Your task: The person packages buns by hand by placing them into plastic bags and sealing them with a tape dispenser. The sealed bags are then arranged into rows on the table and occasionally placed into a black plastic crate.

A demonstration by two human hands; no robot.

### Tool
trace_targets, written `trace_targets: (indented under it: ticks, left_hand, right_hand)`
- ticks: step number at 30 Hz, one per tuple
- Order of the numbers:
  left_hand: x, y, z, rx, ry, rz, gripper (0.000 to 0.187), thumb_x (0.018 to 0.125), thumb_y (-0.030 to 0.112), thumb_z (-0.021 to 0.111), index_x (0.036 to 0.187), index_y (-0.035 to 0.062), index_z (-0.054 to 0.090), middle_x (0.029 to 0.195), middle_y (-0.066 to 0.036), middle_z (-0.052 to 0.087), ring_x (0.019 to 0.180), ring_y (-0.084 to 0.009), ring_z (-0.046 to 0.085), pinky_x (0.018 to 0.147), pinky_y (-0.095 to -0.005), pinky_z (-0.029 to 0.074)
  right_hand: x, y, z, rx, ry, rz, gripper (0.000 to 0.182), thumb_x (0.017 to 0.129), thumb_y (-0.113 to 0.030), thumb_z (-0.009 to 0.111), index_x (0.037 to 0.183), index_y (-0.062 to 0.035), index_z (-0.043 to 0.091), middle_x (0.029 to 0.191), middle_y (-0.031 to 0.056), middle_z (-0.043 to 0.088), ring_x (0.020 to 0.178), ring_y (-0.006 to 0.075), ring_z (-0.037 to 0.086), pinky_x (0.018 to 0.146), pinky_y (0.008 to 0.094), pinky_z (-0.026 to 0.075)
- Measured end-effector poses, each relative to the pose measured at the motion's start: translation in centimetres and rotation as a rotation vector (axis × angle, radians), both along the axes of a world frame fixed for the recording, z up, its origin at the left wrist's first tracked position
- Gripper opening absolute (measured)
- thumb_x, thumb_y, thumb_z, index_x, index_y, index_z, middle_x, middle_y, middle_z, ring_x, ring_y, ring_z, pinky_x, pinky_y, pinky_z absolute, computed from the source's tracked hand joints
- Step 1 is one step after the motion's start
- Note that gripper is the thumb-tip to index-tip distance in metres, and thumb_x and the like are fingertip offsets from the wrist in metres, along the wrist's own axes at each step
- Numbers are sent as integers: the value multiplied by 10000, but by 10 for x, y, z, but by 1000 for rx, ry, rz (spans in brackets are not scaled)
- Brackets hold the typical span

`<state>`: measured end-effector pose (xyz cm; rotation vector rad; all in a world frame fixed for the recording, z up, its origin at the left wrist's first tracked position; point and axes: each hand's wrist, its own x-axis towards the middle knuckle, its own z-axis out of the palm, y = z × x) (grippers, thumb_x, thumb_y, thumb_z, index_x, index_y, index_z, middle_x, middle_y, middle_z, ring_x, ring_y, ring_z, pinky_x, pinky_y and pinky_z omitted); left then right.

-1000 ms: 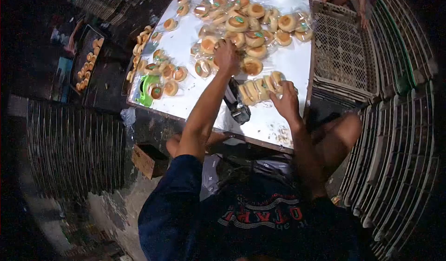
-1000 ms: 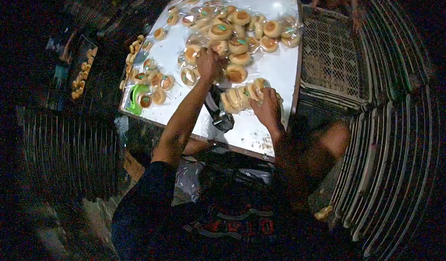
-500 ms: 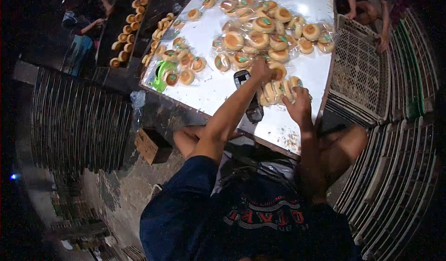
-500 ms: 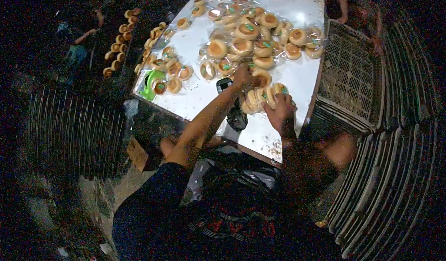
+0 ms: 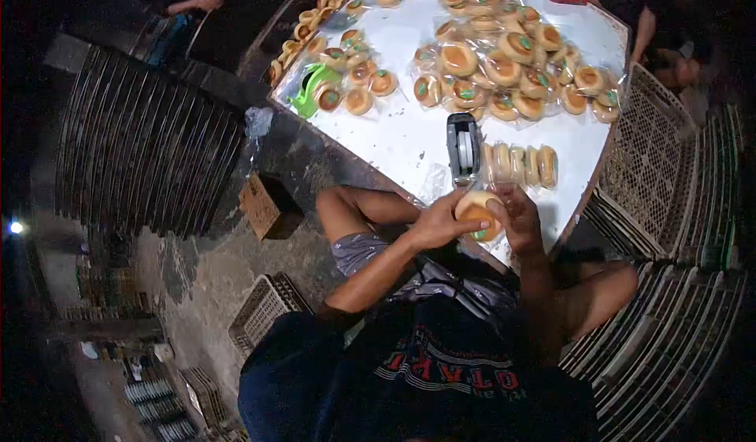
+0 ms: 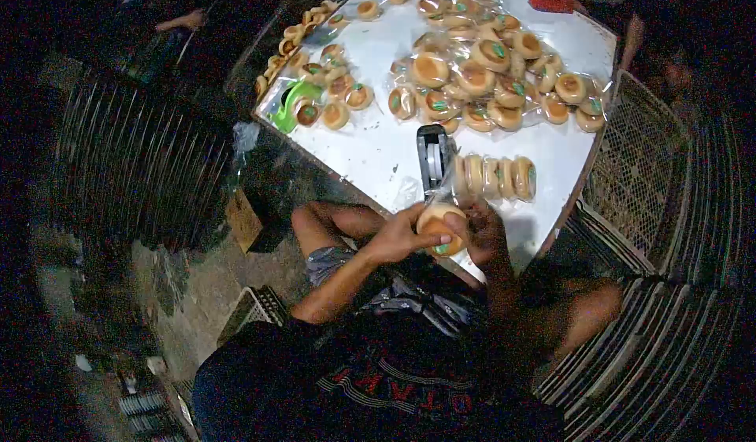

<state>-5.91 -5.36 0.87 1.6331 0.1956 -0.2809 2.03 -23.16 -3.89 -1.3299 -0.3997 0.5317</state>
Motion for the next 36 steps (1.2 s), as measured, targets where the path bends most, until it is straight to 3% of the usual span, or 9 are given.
trace_targets:
  ticks: [6,9,11,13,19,23,25,28,36]
  left_hand:
    - [-16,18,4,-321,-45,-151,506,910,350,651,1252,-6,540,1112,-89,629,992,-129,589,860,-286,491]
    - [-13,36,4,-802,51,-213,478,954,382,578,1203,-27,574,1055,-94,656,959,-115,608,831,-266,490]
    - [-11,40,10,-401,90,-378,421,933,329,628,1168,-19,598,1059,-83,665,956,-120,618,839,-273,500]
    - [-3,29,28,-138,-57,-277,348,894,218,688,1149,-8,614,1050,-64,672,945,-118,625,847,-271,507]
    - [1,24,25,-205,16,291,297,953,192,604,1131,-46,615,1031,-103,680,931,-149,641,847,-281,522]
    - [2,12,31,-535,-98,420,351,1011,257,486,1110,-53,617,1037,-138,680,927,-180,656,842,-298,531]
    - [9,12,23,-603,-101,438,378,1028,271,439,1109,-56,610,1044,-150,678,924,-195,661,840,-309,535]
    - [12,11,25,-405,-186,409,371,1035,255,420,1142,-65,573,1074,-148,669,965,-181,643,864,-291,514]
    - [9,-7,12,574,-656,448,339,966,141,518,1247,-48,534,1350,-234,489,1273,-284,455,1064,-371,341]
  right_hand:
    - [-15,8,77,-119,-156,-81,274,825,-193,747,683,3,618,579,84,563,511,183,513,526,339,432]
    - [-1,6,82,-356,-452,71,252,837,-175,730,709,19,634,622,63,582,579,108,538,535,289,418]
    - [-10,22,92,-422,-549,-76,301,817,-280,757,810,-5,636,662,85,584,579,159,528,558,297,435]
    - [-13,30,58,357,-2,-61,357,807,-278,769,990,-5,630,796,41,600,685,135,542,647,265,465]
    - [-7,19,55,-300,-502,-232,227,881,-223,687,925,-3,653,723,25,540,666,113,523,623,271,446]
    - [-4,26,41,-256,93,-300,203,888,-198,673,812,-13,640,714,86,596,642,145,553,598,304,453]
    - [-6,37,38,-397,-448,-508,250,905,-124,628,1113,3,571,991,115,615,858,178,588,756,299,471]
    - [-26,42,49,-343,-870,-569,685,878,-123,624,1450,19,273,1401,208,451,1270,325,478,1065,383,363]
    - [-23,29,45,2,86,-108,273,941,-206,607,1083,20,661,1109,135,663,953,209,649,860,303,496]
